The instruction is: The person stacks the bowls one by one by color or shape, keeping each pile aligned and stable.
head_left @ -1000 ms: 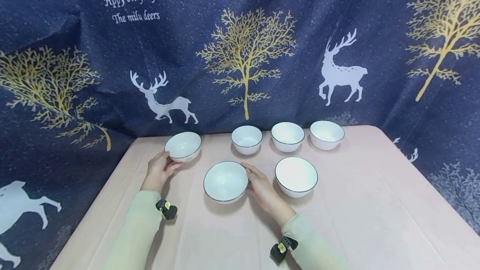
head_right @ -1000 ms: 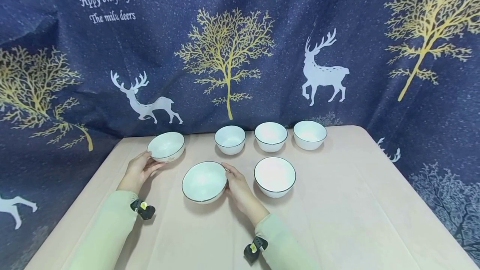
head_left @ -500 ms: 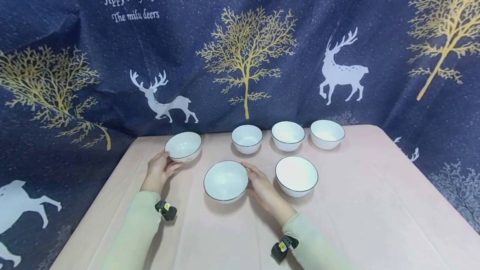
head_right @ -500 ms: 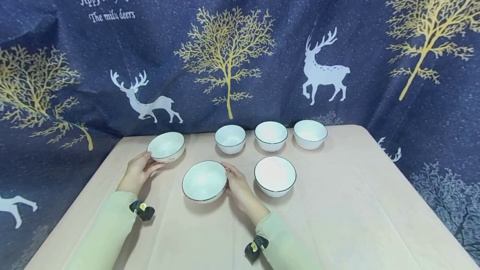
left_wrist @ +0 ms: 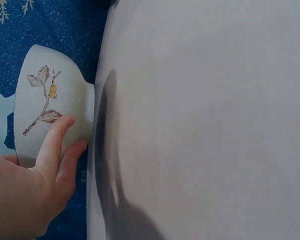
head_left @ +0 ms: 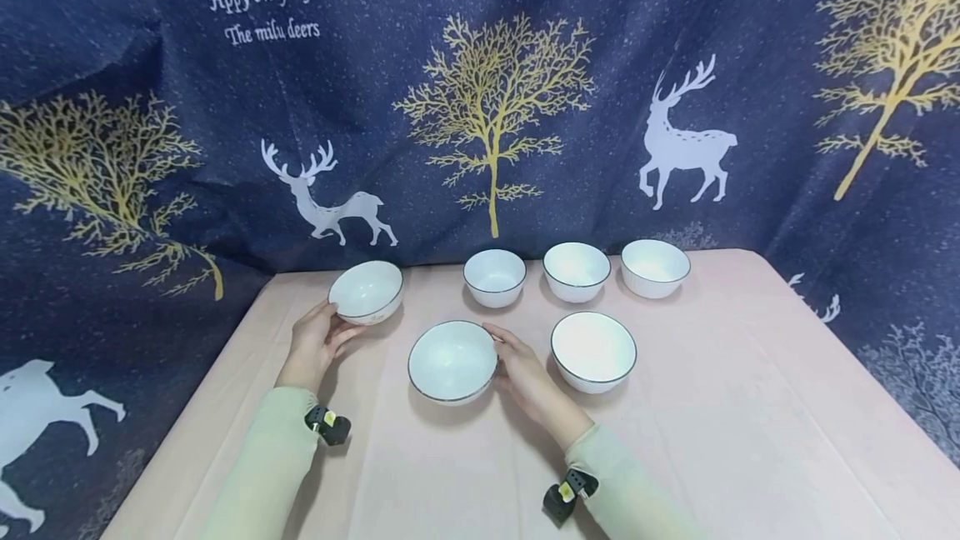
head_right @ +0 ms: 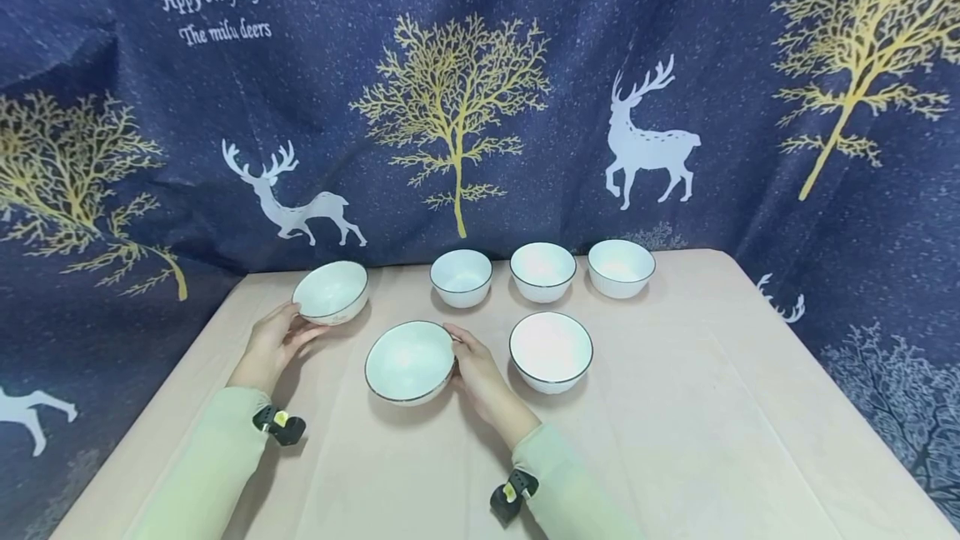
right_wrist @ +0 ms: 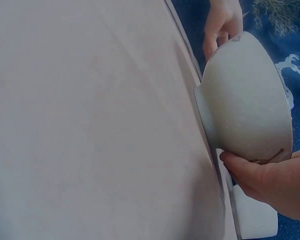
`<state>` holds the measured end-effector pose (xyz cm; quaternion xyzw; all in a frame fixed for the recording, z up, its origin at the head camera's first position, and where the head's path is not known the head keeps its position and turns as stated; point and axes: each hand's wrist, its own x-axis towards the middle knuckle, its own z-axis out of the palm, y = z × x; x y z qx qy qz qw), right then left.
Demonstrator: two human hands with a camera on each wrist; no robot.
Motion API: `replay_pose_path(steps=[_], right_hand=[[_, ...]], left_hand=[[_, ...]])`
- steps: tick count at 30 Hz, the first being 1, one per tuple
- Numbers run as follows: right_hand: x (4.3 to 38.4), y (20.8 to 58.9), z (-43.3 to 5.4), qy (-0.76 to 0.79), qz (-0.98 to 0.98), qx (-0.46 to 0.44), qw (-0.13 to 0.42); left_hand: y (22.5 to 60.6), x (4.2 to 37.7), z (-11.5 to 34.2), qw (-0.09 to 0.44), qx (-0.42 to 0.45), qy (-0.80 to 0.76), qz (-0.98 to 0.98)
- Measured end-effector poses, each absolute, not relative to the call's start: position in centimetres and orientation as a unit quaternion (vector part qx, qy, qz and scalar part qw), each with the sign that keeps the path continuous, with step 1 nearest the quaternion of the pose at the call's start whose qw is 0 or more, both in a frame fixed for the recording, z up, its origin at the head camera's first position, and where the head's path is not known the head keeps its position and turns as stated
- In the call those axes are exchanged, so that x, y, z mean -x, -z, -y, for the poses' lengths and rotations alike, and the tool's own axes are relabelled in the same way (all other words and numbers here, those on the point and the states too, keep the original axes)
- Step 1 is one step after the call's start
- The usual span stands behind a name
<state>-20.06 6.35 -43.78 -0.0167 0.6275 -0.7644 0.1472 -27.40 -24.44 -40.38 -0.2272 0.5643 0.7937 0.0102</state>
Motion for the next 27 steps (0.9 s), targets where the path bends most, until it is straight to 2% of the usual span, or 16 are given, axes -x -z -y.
replay_pose_path(steps=[27], right_hand=[[20.2,43.9,-6.5,0.763,-0.627,0.025,0.158]], left_hand=[[38.1,25.4,23.3,-0.009,0.154,-0.809,-0.567]])
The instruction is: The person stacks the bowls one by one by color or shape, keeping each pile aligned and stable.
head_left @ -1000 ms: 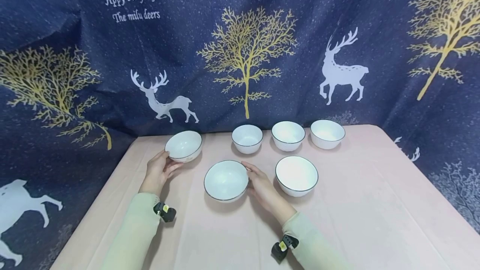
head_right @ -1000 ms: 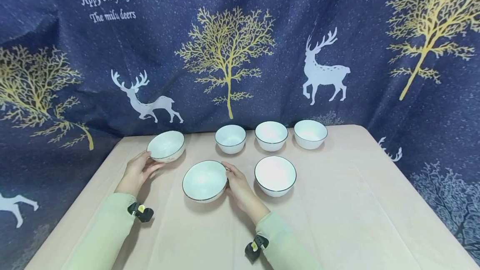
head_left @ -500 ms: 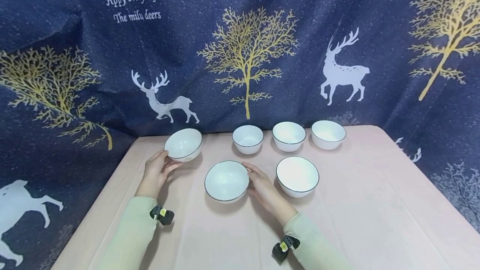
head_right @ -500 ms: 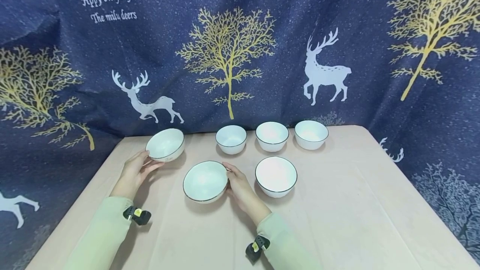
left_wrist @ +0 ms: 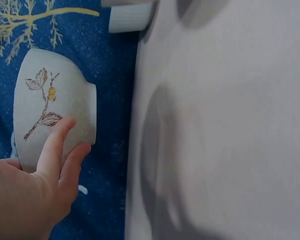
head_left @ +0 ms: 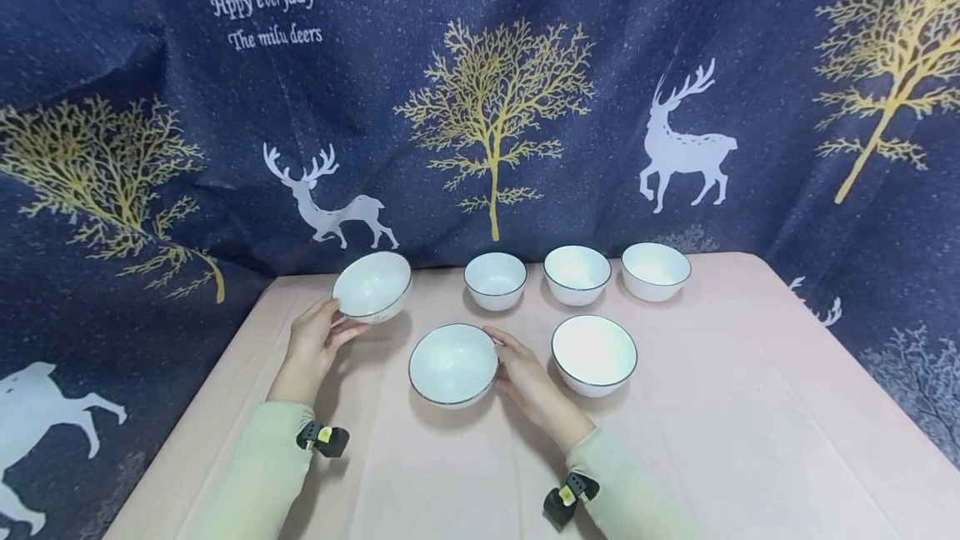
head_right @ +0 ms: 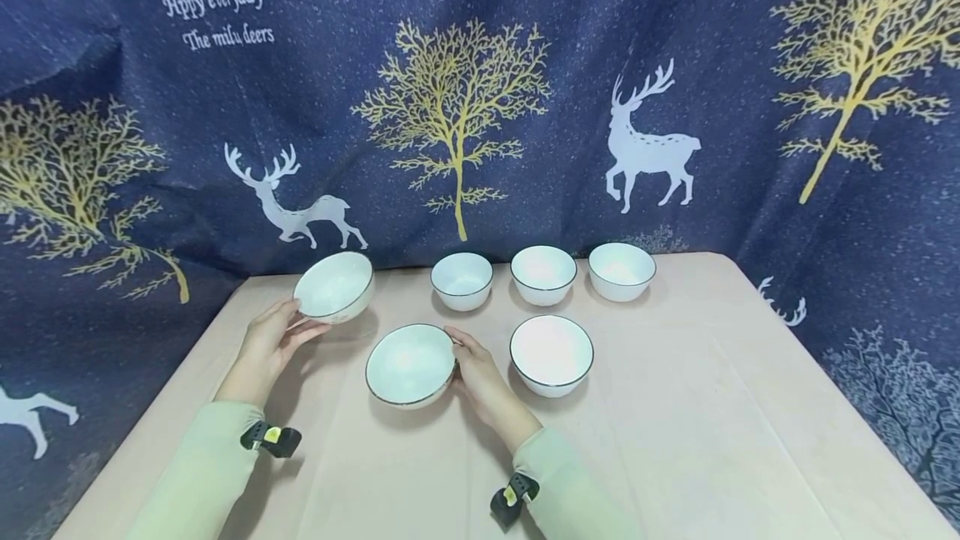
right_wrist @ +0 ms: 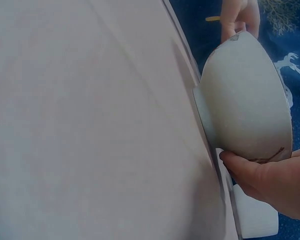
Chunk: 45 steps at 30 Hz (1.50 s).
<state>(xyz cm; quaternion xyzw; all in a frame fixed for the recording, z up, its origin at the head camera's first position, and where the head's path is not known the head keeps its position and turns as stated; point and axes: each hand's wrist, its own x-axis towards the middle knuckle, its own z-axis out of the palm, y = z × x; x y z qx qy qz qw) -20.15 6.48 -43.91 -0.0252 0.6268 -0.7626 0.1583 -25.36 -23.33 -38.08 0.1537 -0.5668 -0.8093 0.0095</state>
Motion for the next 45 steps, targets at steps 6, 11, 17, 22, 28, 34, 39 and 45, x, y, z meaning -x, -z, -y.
replay_pose_path(steps=[6,11,17,22,28,34,39,45], right_hand=[[20.1,44.0,-6.6,0.76,-0.63,0.027,0.158],[20.0,44.1,-6.6,0.758,-0.631,0.025,0.162],[20.1,44.0,-6.6,0.759,-0.63,0.024,0.162],[20.1,43.9,-6.6,0.762,-0.626,0.024,0.161],[20.1,44.0,-6.6,0.76,-0.629,0.024,0.161],[20.1,43.8,-6.5,0.763,-0.626,0.021,0.161],[20.2,43.9,-6.5,0.763,-0.626,0.019,0.16],[20.2,44.1,-6.6,0.758,-0.631,0.021,0.164]], left_hand=[[37.2,24.6,22.6,0.003,-0.143,0.817,0.559],[36.6,23.9,22.0,-0.003,-0.129,0.813,0.568],[36.2,23.0,21.4,-0.011,-0.111,0.812,0.572],[35.9,22.3,20.8,-0.022,-0.094,0.809,0.58],[35.7,21.6,20.1,-0.031,-0.082,0.806,0.585],[35.7,21.2,19.7,-0.043,-0.076,0.807,0.585],[36.0,20.8,19.2,-0.048,-0.068,0.801,0.593],[36.4,20.3,18.6,-0.055,-0.063,0.799,0.596]])
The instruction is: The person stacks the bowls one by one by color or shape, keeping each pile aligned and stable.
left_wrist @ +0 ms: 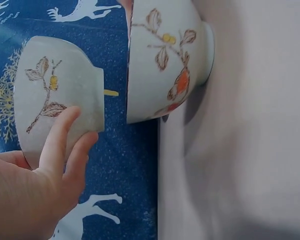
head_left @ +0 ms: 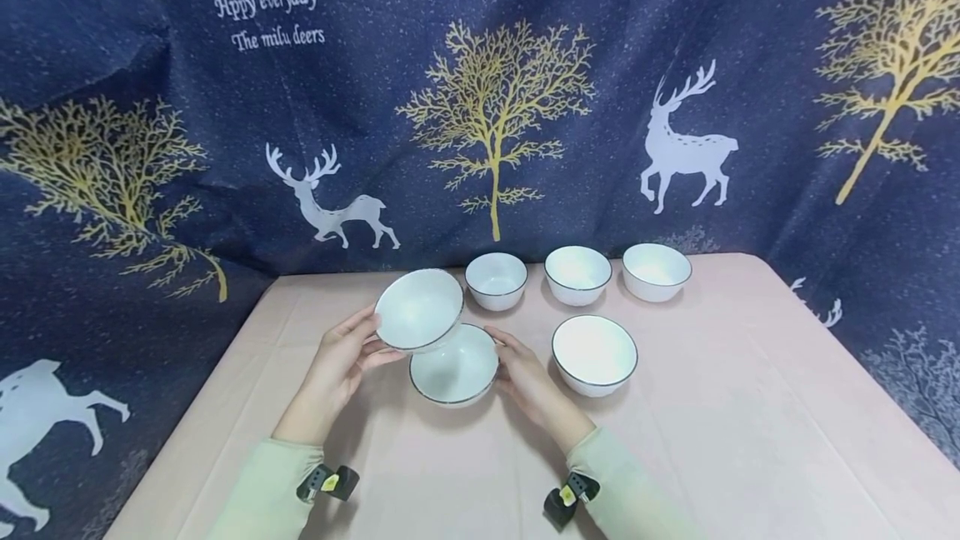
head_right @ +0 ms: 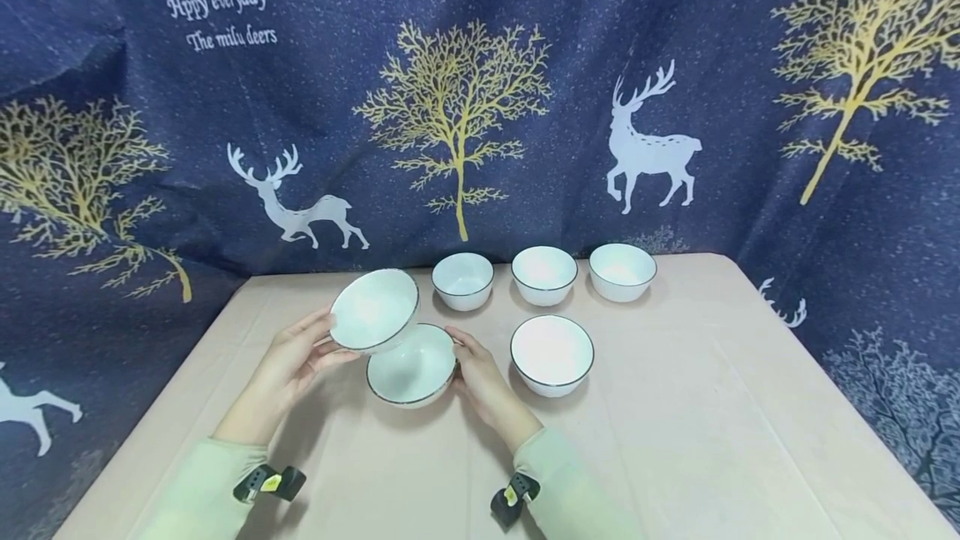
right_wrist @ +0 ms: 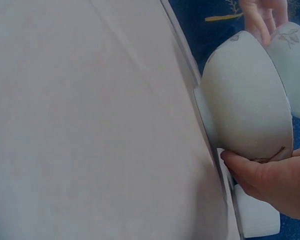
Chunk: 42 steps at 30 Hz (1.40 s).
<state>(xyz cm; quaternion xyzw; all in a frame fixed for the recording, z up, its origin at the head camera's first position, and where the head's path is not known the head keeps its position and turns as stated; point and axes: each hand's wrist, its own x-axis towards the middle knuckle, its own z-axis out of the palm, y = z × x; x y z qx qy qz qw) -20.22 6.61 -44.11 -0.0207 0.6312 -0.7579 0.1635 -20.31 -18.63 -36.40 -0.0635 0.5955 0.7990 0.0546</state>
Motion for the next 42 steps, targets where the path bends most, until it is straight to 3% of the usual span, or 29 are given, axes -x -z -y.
replay_pose_path(steps=[42], right_hand=[[20.1,44.2,-6.6,0.767,-0.618,0.028,0.17]], left_hand=[[38.5,19.0,17.4,0.086,0.046,-0.758,-0.645]])
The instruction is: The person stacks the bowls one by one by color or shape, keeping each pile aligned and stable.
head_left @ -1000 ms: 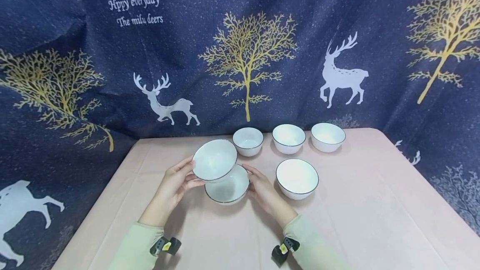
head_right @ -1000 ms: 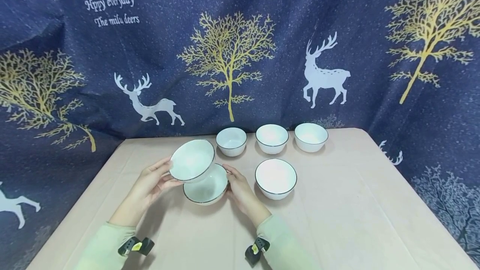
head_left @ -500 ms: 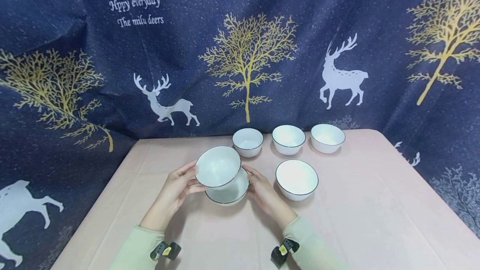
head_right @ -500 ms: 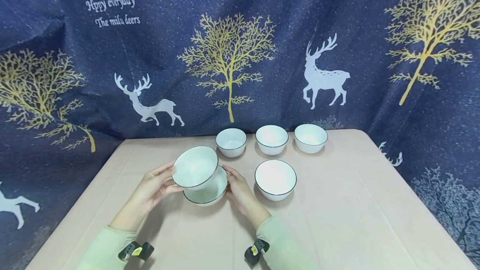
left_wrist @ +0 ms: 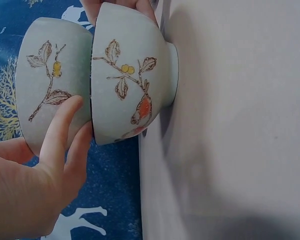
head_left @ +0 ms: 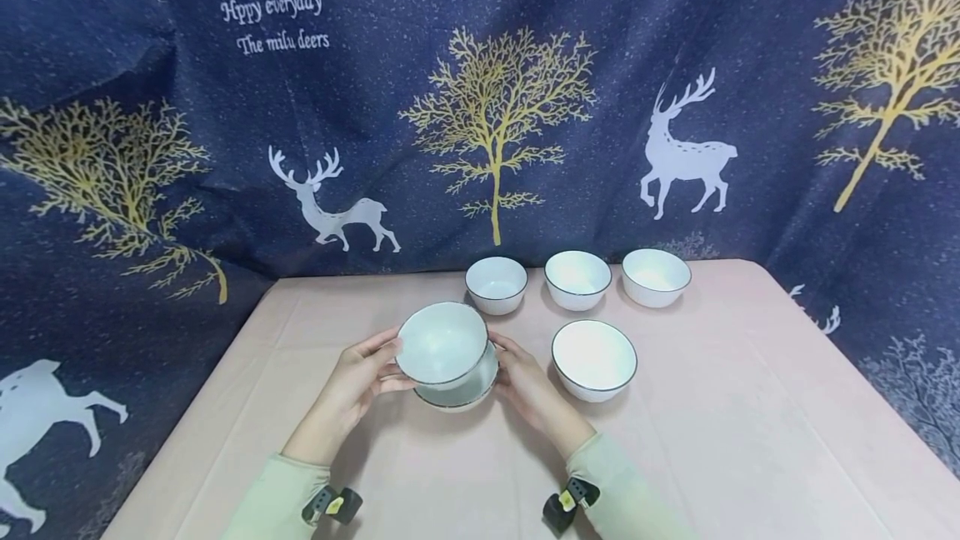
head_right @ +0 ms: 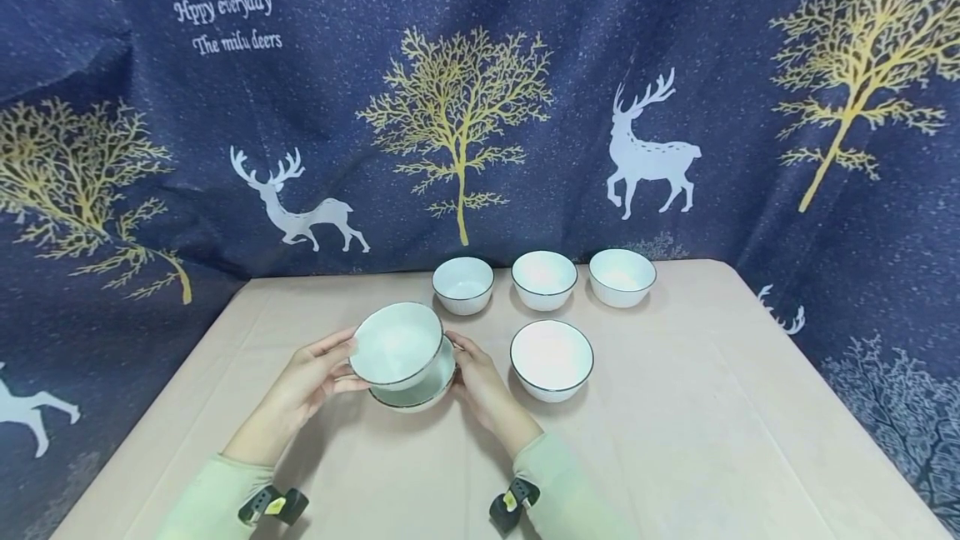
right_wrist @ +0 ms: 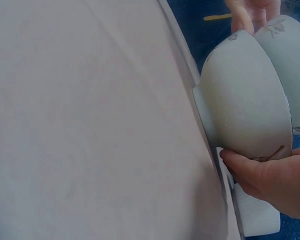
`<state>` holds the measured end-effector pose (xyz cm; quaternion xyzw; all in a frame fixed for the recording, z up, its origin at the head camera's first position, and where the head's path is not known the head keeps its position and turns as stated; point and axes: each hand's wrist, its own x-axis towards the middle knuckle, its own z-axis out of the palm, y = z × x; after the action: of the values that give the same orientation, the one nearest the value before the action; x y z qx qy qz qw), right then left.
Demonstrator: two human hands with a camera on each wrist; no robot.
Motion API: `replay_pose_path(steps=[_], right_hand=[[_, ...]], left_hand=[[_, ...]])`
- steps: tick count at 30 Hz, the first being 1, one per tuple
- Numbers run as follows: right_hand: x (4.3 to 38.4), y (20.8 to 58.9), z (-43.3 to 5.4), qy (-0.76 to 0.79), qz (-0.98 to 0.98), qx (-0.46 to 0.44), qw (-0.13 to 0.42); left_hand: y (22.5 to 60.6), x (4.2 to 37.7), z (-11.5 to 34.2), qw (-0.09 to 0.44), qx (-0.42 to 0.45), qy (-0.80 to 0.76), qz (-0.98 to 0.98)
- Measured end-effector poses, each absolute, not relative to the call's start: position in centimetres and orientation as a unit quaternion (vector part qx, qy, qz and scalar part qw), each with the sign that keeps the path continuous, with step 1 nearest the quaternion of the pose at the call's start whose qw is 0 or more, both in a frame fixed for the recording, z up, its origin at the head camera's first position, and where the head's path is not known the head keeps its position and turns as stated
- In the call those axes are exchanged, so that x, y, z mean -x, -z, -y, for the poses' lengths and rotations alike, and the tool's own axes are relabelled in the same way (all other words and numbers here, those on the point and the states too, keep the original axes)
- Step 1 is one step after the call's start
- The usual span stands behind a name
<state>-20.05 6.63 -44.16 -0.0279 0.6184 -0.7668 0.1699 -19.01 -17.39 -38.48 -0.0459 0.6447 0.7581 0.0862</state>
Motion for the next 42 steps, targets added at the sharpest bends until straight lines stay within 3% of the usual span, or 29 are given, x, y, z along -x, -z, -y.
replay_pose_path(steps=[42], right_hand=[[19.96,44.0,-6.8,0.767,-0.616,0.026,0.178]], left_hand=[[38.91,19.21,16.71,0.054,0.059,-0.716,-0.694]])
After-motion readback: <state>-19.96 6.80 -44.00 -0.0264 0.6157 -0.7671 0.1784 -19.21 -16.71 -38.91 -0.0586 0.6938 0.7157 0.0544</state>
